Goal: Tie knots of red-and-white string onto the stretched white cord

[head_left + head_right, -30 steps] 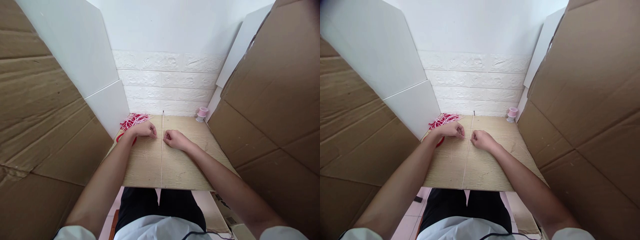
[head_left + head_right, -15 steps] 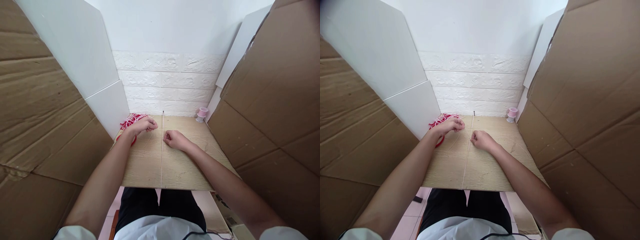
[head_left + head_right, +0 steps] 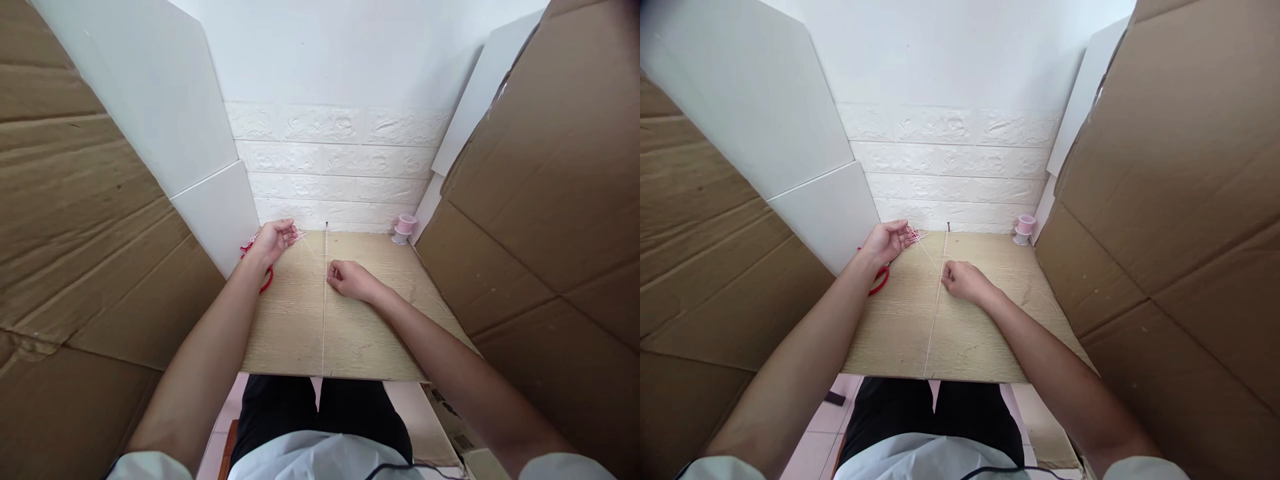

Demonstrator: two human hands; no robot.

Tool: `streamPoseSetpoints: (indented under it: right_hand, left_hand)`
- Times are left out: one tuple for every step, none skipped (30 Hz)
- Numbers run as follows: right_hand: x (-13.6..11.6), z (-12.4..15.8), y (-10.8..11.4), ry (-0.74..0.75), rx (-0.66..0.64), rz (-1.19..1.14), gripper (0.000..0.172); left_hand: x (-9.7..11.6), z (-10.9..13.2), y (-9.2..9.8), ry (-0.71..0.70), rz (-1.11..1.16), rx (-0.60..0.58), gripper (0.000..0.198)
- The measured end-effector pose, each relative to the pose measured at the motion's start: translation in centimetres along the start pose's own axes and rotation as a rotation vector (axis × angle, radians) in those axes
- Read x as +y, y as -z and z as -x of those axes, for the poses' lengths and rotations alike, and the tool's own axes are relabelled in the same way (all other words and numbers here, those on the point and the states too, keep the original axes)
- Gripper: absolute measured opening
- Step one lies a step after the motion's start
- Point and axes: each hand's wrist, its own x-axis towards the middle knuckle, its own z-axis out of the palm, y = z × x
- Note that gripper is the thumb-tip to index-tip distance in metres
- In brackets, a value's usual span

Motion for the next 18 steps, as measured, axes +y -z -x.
streamPoseSetpoints:
  right_hand:
    - [0.0, 0.0, 0.0, -0.002, 0.000, 0.002, 0.005]
    - [0.0, 0.0, 0.0, -0.003, -0.003, 0.004, 0.005]
    - [0.0, 0.0, 0.0, -0.004, -0.005, 0.006, 0.005]
    - [0.1, 0.0, 0.0, -0.005, -0.007, 0.009, 0.005]
    - [0.1, 0.0, 0.0, -0.004, -0.007, 0.011, 0.005]
    - [0.1, 0.0, 0.0, -0.004, -0.006, 0.012, 0.005]
    - [0.1, 0.0, 0.0, -0.003, -0.004, 0.013, 0.006]
    - [0.0, 0.0, 0.0, -0.003, -0.002, 0.014, 0.006]
    - [0.0, 0.0, 0.0, -0.005, -0.003, 0.013, 0.006]
    - [0.0, 0.0, 0.0, -0.010, -0.006, 0.012, 0.006]
    - [0.0, 0.0, 0.0, -0.014, -0.011, 0.009, 0.006]
    - [0.0, 0.0, 0.1, -0.017, -0.016, 0.006, 0.006]
    - [0.0, 0.0, 0.1, -0.019, -0.019, 0.003, 0.006]
    - [0.1, 0.0, 0.1, -0.020, -0.020, 0.001, 0.006]
    - [0.1, 0.0, 0.1, -0.018, -0.020, 0.000, 0.006]
    - [0.1, 0.0, 0.1, -0.015, -0.019, -0.001, 0.006]
    - [0.1, 0.0, 0.1, -0.013, -0.018, -0.002, 0.007]
    - [0.1, 0.0, 0.1, -0.011, -0.016, -0.004, 0.007]
  left_hand:
    - [0.1, 0.0, 0.0, -0.010, 0.029, 0.021, 0.011]
    - [0.2, 0.1, -0.1, -0.013, 0.058, 0.038, 0.011]
    - [0.4, 0.2, -0.2, -0.013, 0.089, 0.051, 0.012]
    - [0.5, 0.3, -0.2, -0.013, 0.122, 0.058, 0.013]
    - [0.7, 0.4, -0.2, -0.015, 0.155, 0.061, 0.014]
    - [0.9, 0.5, -0.2, -0.023, 0.186, 0.060, 0.015]
    - [1.0, 0.5, -0.2, -0.033, 0.214, 0.054, 0.016]
    - [1.2, 0.5, -0.1, -0.046, 0.240, 0.043, 0.017]
    - [1.3, 0.5, 0.0, -0.060, 0.265, 0.027, 0.017]
    - [1.4, 0.6, 0.1, -0.070, 0.288, 0.004, 0.018]
    - [1.5, 0.6, 0.2, -0.078, 0.309, -0.023, 0.019]
    - [1.6, 0.8, 0.2, -0.087, 0.327, -0.052, 0.020]
    - [1.7, 1.0, 0.2, -0.099, 0.343, -0.084, 0.021]
    - [1.8, 1.3, 0.2, -0.115, 0.354, -0.119, 0.022]
    - [1.9, 1.6, 0.2, -0.134, 0.359, -0.158, 0.022]
    - [2.0, 2.0, 0.1, -0.151, 0.355, -0.203, 0.022]
    - [2.0, 2.4, 0.1, -0.167, 0.337, -0.248, 0.022]
    - [2.0, 2.8, 0.2, -0.162, 0.298, -0.291, 0.025]
